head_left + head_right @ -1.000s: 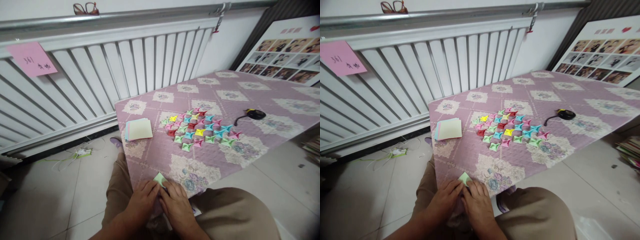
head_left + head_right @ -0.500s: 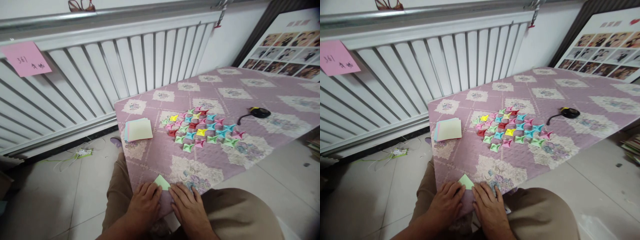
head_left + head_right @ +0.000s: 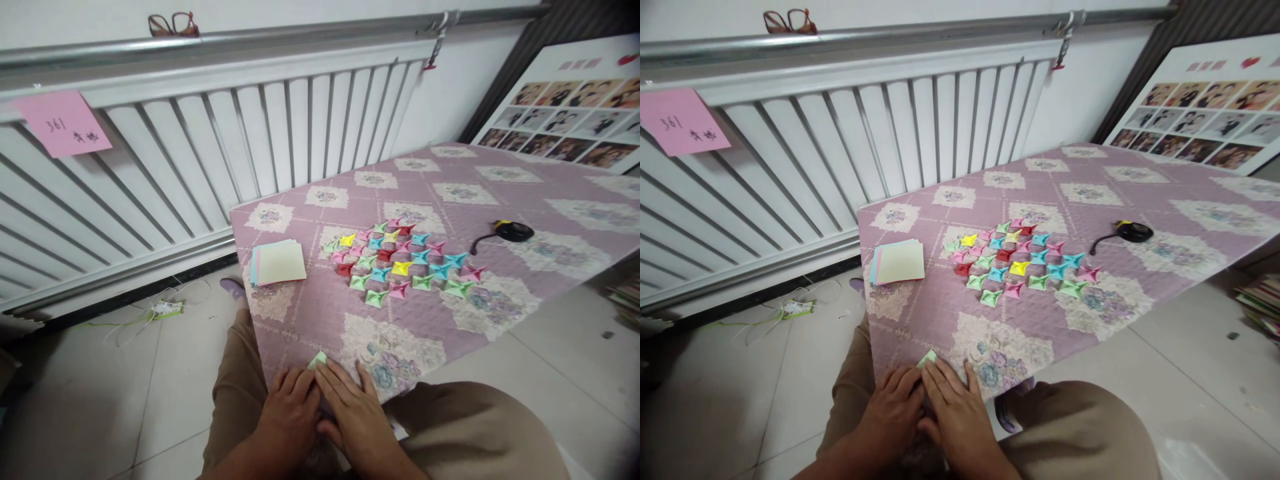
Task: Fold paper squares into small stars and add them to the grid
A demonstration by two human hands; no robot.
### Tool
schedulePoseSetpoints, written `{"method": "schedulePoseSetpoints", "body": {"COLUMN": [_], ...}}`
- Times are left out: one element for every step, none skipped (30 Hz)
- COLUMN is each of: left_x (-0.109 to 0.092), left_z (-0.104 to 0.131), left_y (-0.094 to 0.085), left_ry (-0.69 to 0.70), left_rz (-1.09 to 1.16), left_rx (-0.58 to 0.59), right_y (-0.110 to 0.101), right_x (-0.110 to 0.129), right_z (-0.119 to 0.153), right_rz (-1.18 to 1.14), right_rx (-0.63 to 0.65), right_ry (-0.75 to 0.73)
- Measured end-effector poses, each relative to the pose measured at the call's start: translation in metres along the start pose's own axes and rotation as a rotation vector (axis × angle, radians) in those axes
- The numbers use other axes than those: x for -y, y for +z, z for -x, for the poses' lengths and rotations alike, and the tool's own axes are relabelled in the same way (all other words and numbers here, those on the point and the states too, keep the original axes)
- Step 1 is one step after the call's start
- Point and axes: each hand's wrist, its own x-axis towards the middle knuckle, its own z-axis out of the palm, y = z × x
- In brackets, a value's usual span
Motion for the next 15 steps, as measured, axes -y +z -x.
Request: {"method": "schedulePoseSetpoints", "body": {"left_x": [0.0, 0.001, 0.001, 0.002, 0.002, 0.003, 0.004, 0.006, 0.006, 0.007, 0.008, 0.008, 0.008, 0.007, 0.007], "left_z": [0.001, 0.004, 0.006, 0.009, 0.013, 0.016, 0.02, 0.023, 0.025, 0.027, 0.029, 0.03, 0.031, 0.031, 0.031], "left_y": [0.001, 0.002, 0.003, 0.004, 0.005, 0.006, 0.006, 0.006, 0.005, 0.004, 0.003, 0.003, 0.003, 0.003, 0.003], "left_ry": [0.003, 0.003, 0.001, -0.005, -0.012, -0.022, -0.031, -0.038, -0.043, -0.047, -0.05, -0.054, -0.062, -0.073, -0.087], "left_rz": [-0.01, -0.022, -0.036, -0.051, -0.065, -0.077, -0.088, -0.098, -0.106, -0.113, -0.12, -0.126, -0.129, -0.131, -0.13], "left_rx": [-0.013, -0.033, -0.057, -0.085, -0.114, -0.137, -0.154, -0.166, -0.171, -0.171, -0.168, -0.166, -0.165, -0.165, -0.165], "right_y": [0.0, -0.001, -0.001, -0.002, -0.002, -0.003, -0.003, -0.003, -0.003, -0.003, -0.003, -0.003, -0.003, -0.003, -0.003], "right_x": [0.0, -0.001, -0.002, -0.003, -0.004, -0.005, -0.005, -0.005, -0.004, -0.004, -0.004, -0.004, -0.004, -0.005, -0.006], "right_z": [-0.002, -0.004, -0.004, -0.005, -0.005, -0.005, -0.005, -0.005, -0.006, -0.006, -0.006, -0.006, -0.006, -0.005, -0.004], "right_rz": [-0.014, -0.024, -0.029, -0.033, -0.036, -0.037, -0.037, -0.037, -0.037, -0.038, -0.038, -0.037, -0.034, -0.028, -0.017], "right_rx": [0.027, 0.052, 0.075, 0.097, 0.117, 0.134, 0.145, 0.152, 0.155, 0.156, 0.155, 0.153, 0.149, 0.141, 0.127], "right_ry": [0.023, 0.045, 0.061, 0.073, 0.081, 0.088, 0.095, 0.102, 0.108, 0.115, 0.122, 0.127, 0.131, 0.134, 0.138]}}
